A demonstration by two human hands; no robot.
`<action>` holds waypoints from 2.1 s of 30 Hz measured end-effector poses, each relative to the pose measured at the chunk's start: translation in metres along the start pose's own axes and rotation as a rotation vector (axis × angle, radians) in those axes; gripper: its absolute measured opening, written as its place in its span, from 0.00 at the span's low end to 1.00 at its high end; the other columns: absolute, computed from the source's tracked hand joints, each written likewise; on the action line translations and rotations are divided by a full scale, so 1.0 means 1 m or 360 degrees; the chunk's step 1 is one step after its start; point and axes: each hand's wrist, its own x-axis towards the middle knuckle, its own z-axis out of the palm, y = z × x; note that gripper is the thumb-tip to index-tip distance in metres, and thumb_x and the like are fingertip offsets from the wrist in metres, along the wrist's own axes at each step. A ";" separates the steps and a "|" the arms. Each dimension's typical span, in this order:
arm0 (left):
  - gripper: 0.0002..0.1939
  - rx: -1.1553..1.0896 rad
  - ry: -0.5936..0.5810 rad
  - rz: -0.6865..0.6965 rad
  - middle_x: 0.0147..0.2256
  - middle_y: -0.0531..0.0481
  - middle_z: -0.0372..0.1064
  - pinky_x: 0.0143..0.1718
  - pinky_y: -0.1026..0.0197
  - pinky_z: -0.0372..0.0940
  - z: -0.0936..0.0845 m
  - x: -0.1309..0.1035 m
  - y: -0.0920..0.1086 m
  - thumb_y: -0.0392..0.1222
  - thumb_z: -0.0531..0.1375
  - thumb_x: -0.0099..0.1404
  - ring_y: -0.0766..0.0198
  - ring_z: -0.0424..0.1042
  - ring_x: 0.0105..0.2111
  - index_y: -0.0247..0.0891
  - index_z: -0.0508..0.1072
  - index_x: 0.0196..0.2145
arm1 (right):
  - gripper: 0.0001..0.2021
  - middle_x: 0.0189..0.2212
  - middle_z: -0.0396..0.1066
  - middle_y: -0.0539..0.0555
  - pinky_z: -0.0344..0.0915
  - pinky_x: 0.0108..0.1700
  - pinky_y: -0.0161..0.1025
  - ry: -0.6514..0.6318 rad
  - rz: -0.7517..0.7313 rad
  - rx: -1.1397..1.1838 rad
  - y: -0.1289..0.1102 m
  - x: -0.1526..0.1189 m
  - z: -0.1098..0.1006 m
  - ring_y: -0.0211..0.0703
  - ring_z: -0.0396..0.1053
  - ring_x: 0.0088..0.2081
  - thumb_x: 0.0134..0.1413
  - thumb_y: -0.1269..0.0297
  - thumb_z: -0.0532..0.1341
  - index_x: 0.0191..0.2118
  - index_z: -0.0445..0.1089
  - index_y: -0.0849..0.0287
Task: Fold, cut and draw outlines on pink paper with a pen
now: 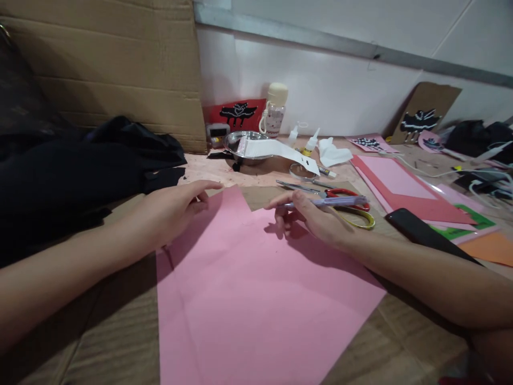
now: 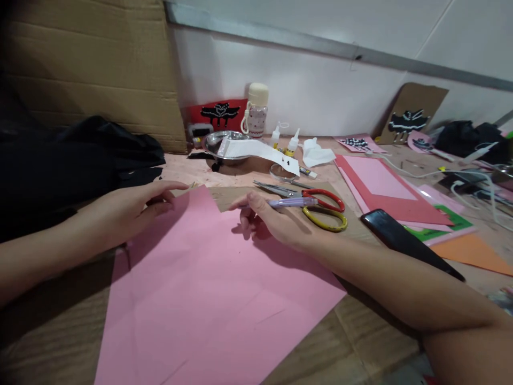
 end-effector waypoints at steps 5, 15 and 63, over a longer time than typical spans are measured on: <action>0.24 0.0156 0.0085 0.0107 0.57 0.36 0.77 0.57 0.41 0.69 -0.004 -0.002 0.009 0.46 0.51 0.78 0.43 0.75 0.56 0.38 0.71 0.66 | 0.08 0.21 0.68 0.42 0.66 0.23 0.31 0.0113 0.0203 -0.0111 -0.014 -0.010 0.021 0.32 0.63 0.20 0.64 0.60 0.68 0.39 0.69 0.55; 0.11 0.0085 -0.0225 0.0647 0.31 0.49 0.73 0.28 0.58 0.58 0.017 -0.041 0.066 0.37 0.56 0.74 0.60 0.71 0.27 0.41 0.79 0.39 | 0.18 0.23 0.69 0.42 0.74 0.33 0.36 0.0059 0.0300 0.0121 -0.007 -0.016 0.035 0.35 0.70 0.24 0.64 0.56 0.72 0.33 0.62 0.54; 0.20 0.0098 -0.0289 0.0942 0.33 0.51 0.75 0.27 0.57 0.57 0.028 -0.036 0.052 0.29 0.60 0.70 0.57 0.72 0.28 0.47 0.80 0.53 | 0.12 0.39 0.74 0.55 0.63 0.40 0.40 -0.0652 -0.0356 -0.1784 -0.033 -0.014 0.023 0.47 0.69 0.40 0.72 0.70 0.58 0.39 0.79 0.56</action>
